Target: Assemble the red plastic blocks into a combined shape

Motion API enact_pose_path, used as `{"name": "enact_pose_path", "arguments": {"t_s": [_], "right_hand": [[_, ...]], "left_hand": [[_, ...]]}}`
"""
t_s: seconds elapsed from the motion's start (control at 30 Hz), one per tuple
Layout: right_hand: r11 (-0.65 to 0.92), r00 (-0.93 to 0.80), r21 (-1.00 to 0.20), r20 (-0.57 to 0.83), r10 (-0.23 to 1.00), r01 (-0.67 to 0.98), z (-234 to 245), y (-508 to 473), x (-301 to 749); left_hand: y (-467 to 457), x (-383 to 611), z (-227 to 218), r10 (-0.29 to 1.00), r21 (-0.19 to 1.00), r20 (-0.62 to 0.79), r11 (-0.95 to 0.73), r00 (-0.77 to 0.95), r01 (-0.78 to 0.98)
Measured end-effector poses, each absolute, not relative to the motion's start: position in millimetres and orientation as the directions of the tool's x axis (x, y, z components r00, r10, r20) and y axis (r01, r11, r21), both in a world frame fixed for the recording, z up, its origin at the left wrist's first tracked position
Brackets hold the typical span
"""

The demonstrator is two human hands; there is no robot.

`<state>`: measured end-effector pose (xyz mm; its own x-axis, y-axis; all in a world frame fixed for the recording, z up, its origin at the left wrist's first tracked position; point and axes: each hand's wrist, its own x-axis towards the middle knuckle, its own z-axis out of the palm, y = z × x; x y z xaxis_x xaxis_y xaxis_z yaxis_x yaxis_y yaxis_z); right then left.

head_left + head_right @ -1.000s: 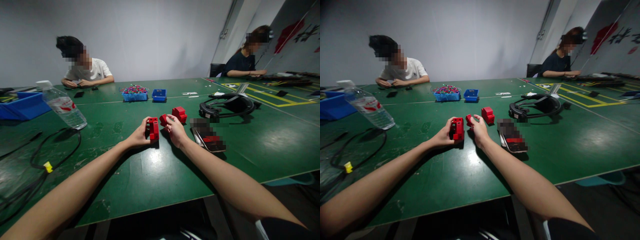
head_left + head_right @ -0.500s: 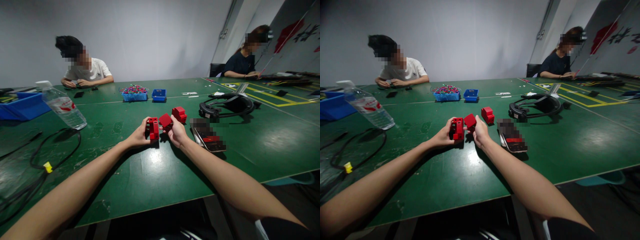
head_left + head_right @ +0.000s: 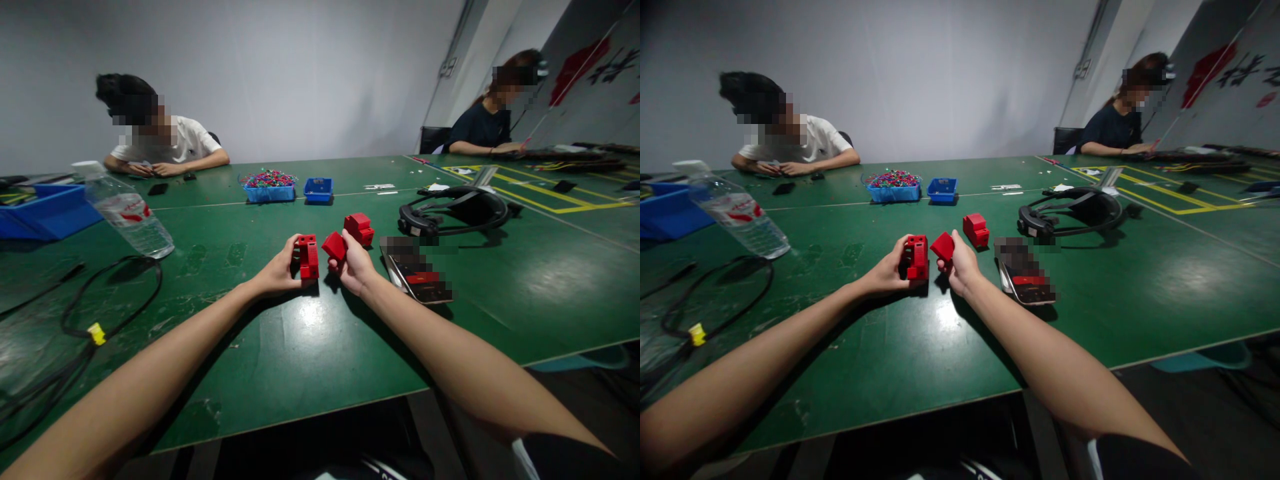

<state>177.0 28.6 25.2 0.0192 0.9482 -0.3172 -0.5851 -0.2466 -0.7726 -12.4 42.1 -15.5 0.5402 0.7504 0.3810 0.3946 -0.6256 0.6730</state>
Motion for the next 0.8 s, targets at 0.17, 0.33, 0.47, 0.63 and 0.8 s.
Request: {"name": "enact_pose_path", "arguments": {"t_s": [0.17, 0.33, 0.47, 0.63, 0.8], "right_hand": [[-0.279, -0.044, -0.697, -0.335, 0.941, -0.661, 30.5, 26.8, 176.9], [-0.254, -0.063, -0.692, -0.289, 0.955, -0.676, 31.5, 25.4, 176.5], [-0.207, -0.053, -0.715, -0.232, 0.971, -0.668, 29.1, 24.7, 176.8], [-0.171, -0.058, -0.728, -0.178, 0.982, -0.663, 25.3, 25.0, 176.4], [-0.158, -0.076, -0.738, -0.143, 0.987, -0.656, 26.3, 25.2, 175.7]], "left_hand": [[40.7, -12.5, -13.4, 0.749, 0.663, 0.378, -0.629, 0.544, 0.405], [42.6, -13.1, -15.2, 0.749, 0.648, 0.380, -0.634, 0.543, 0.422], [42.8, -12.7, -15.9, 0.751, 0.663, 0.372, -0.626, 0.546, 0.411], [43.5, -12.7, -17.1, 0.747, 0.650, 0.382, -0.636, 0.544, 0.417], [43.7, -12.8, -17.2, 0.748, 0.638, 0.383, -0.639, 0.542, 0.430]]}}
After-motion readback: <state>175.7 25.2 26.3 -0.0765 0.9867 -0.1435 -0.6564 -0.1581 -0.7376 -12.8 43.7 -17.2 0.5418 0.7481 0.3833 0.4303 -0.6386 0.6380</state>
